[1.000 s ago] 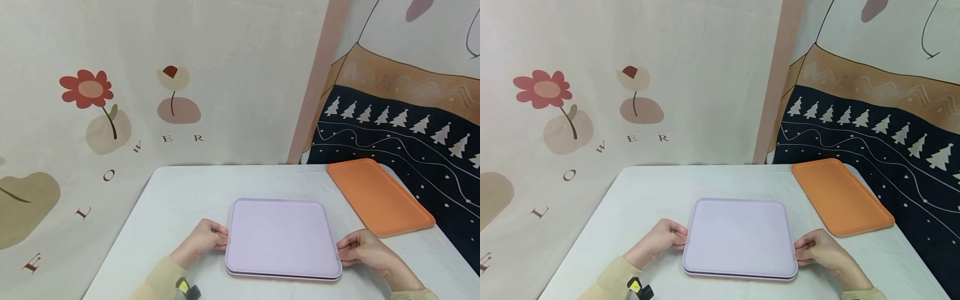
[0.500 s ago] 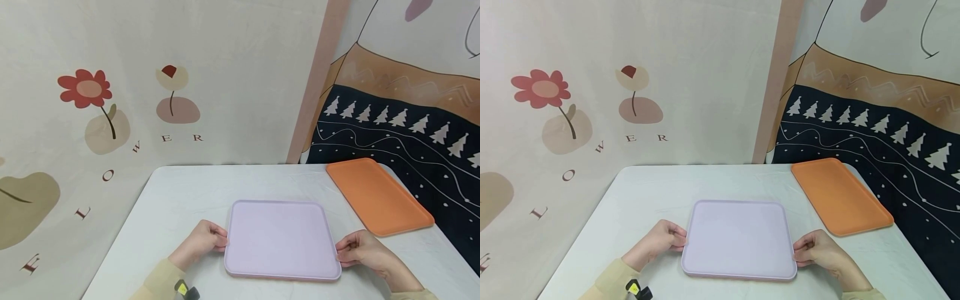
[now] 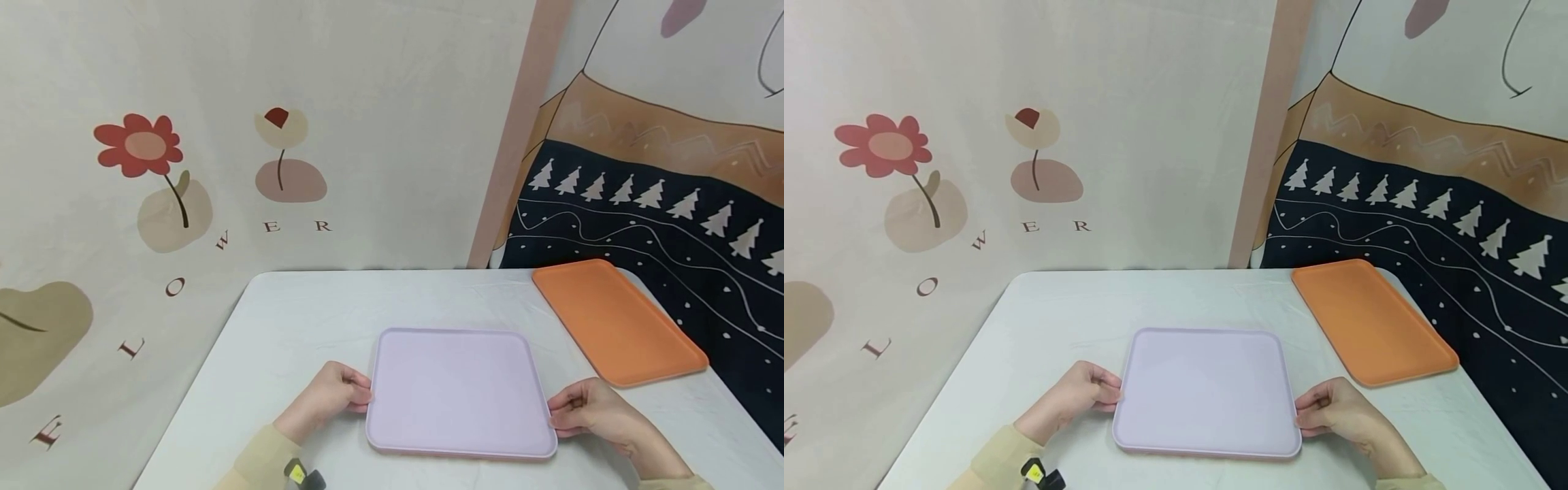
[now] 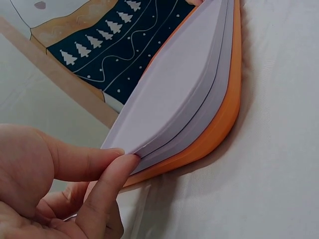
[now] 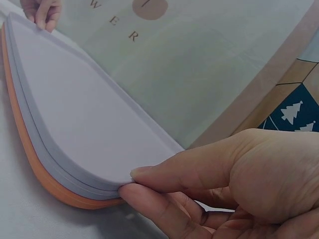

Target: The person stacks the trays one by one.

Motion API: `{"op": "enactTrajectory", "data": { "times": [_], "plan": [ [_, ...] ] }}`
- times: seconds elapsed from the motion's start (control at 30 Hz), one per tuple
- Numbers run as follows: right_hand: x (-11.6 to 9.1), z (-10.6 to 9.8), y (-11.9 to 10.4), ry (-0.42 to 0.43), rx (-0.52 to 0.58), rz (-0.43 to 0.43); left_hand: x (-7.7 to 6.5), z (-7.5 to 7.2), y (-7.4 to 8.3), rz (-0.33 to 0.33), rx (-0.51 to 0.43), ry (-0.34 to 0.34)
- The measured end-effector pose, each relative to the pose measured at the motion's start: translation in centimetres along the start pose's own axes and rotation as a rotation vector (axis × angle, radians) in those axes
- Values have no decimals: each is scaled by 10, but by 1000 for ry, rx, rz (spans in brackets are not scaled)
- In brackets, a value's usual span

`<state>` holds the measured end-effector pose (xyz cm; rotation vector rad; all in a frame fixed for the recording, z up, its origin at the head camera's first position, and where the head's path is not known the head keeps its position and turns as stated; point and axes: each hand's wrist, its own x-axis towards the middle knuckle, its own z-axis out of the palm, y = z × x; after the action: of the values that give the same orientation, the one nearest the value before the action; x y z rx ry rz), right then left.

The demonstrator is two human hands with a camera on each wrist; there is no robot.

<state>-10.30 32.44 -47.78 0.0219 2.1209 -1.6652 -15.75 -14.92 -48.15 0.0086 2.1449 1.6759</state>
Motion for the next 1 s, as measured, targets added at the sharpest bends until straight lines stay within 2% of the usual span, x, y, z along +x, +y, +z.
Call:
{"op": "enactTrajectory", "data": {
  "times": [0.5, 0.8, 1.0],
  "plan": [
    [-4, -5, 6, -36, 49, -40, 1, -4, 5, -7, 39, 25],
    [-7, -20, 3, -2, 59, -26, 12, -10, 5, -3, 76, 29],
    [-11, -31, 5, 46, 113, -30, 23, -13, 13, -7, 121, 9]
  ]
}}
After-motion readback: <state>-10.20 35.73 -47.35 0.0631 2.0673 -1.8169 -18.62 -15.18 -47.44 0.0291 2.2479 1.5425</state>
